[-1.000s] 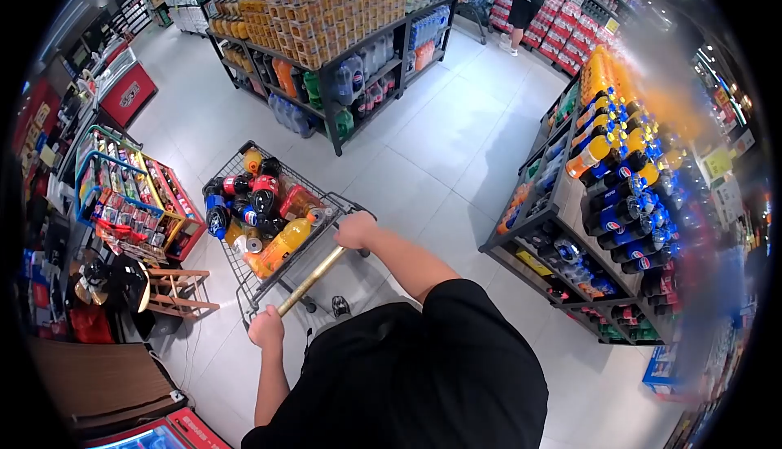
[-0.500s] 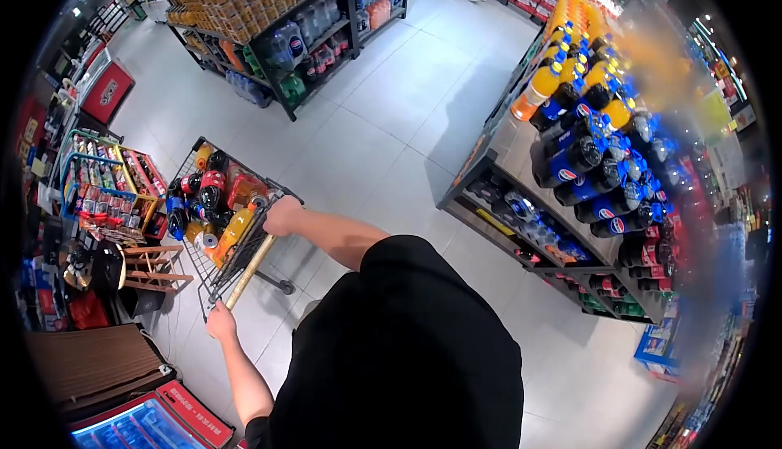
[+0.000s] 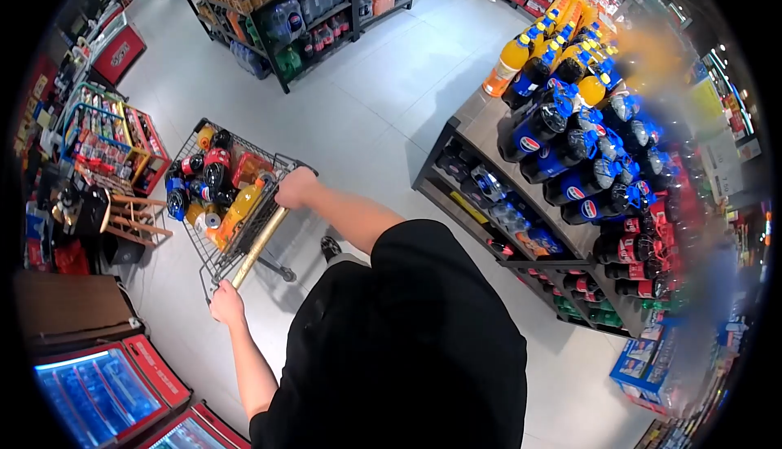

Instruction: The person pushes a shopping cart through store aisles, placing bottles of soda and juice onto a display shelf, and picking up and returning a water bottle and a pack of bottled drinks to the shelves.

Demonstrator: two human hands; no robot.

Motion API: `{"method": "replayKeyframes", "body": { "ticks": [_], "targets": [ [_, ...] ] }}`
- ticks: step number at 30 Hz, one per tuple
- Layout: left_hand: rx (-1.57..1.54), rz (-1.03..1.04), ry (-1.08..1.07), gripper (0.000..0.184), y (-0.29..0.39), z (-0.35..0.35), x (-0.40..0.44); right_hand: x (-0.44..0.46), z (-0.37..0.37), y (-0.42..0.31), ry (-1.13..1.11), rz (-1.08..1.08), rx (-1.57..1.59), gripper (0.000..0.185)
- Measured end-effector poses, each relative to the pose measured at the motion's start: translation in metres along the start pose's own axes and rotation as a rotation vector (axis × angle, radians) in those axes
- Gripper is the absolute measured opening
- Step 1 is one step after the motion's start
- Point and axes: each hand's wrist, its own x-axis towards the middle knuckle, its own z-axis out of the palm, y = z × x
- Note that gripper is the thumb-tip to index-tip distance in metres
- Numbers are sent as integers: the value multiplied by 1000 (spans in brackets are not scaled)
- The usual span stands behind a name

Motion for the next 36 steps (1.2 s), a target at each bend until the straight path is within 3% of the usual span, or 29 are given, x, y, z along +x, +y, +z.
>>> {"method": "replayKeyframes", "body": {
  "ticks": [5, 8, 11, 22, 31, 32, 33, 34, 35, 36],
  "targets": [
    [15, -29, -12, 66, 10, -1, -90, -73, 27, 10, -7, 32, -37, 45],
    [38, -56, -30, 66, 8, 3, -146, -110, 55, 32, -55, -223, -262, 44],
    [-33, -58, -83, 67, 14, -1, -198, -153, 58, 33, -105, -23, -115, 52],
    [-109, -125, -2, 58, 67, 1, -375, -298, 94, 88, -84, -40, -138, 55],
    [-10, -184, 10, 61, 110, -7, -507, -409, 134, 143, -6, -232, -135, 61],
    [-1, -179, 2, 62, 108, -1, -524, -419, 147, 153, 2, -230, -124, 61],
    [5, -173, 0, 63, 106, 5, -540, -449, 130, 144, -88, -205, -224, 48],
    [10, -175, 11, 63, 112, 8, -553, -461, 140, 152, -42, -258, -242, 40],
    [-1, -154, 4, 64, 119, 7, -570, -468, 153, 156, -48, -171, -185, 35],
    [-7, -149, 6, 64, 119, 5, -588, -485, 154, 164, -59, -177, -187, 37]
  ]
}}
